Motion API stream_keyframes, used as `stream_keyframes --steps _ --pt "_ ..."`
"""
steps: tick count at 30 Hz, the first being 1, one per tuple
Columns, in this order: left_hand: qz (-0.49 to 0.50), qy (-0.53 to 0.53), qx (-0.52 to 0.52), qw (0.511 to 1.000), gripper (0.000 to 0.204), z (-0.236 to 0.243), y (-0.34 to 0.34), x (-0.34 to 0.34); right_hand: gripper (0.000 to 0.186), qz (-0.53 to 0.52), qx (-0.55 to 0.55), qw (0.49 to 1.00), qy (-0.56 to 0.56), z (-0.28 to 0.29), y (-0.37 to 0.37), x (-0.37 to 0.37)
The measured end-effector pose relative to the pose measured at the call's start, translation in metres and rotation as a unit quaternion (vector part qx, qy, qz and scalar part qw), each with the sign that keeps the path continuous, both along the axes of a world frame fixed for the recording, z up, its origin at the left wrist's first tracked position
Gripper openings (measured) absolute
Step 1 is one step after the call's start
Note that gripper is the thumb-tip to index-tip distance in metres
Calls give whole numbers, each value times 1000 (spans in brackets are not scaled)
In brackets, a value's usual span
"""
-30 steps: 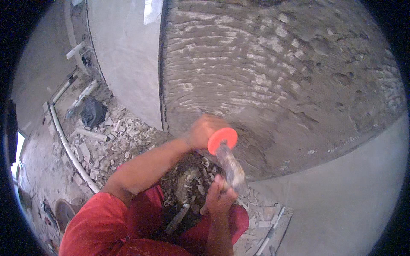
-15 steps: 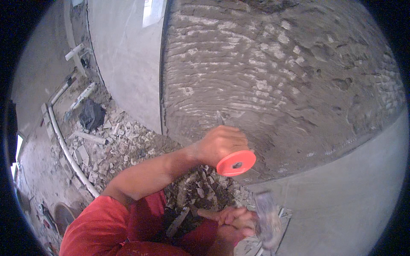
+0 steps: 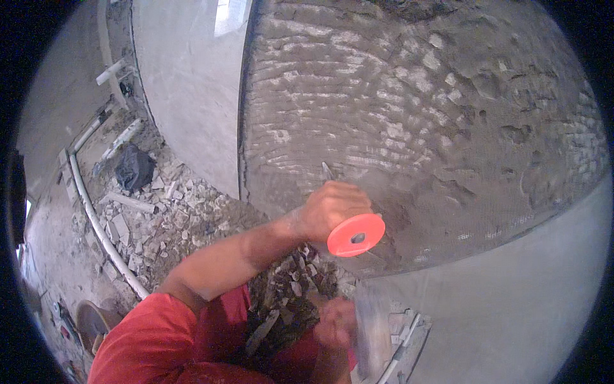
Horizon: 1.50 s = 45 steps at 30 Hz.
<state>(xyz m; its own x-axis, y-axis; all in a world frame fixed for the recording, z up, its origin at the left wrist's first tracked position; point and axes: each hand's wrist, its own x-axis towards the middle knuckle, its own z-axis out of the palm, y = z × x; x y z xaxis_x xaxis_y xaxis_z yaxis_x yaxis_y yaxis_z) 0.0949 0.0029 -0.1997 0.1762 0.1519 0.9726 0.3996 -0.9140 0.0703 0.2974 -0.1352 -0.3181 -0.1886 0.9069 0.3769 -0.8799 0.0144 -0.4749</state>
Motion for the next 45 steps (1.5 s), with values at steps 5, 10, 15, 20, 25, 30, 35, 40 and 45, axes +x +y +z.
stream_keyframes --steps 5,10,15,20,25,30,35,40,45 --pt "8 3 -6 1000 22 -2 0 -5 39 -241 50 903 -352 67 -5 -30" --pt "36 10 -9 999 21 -5 2 -3 41 -245 75 905 -338 78 3 -39" --pt "58 -28 -15 998 24 -11 7 -12 46 -260 -66 874 -405 66 1 -29" --pt "51 0 -15 999 23 -11 -2 -19 58 -272 178 906 -272 74 -19 -25" --pt "31 7 -12 999 22 -9 -5 -21 52 -314 164 876 -328 62 -16 -41" --pt "18 -28 -15 999 22 -14 1 -26 42 -284 32 808 -515 20 1 -20" --pt "34 1 -34 999 20 -18 1 -30 38 -274 157 878 -359 33 6 -45" --pt "65 48 -61 995 22 -31 6 -31 37 -219 -23 894 -391 54 16 -58" --pt "77 123 -153 978 18 -29 1 -32 42 -193 -22 896 -398 35 3 -45"
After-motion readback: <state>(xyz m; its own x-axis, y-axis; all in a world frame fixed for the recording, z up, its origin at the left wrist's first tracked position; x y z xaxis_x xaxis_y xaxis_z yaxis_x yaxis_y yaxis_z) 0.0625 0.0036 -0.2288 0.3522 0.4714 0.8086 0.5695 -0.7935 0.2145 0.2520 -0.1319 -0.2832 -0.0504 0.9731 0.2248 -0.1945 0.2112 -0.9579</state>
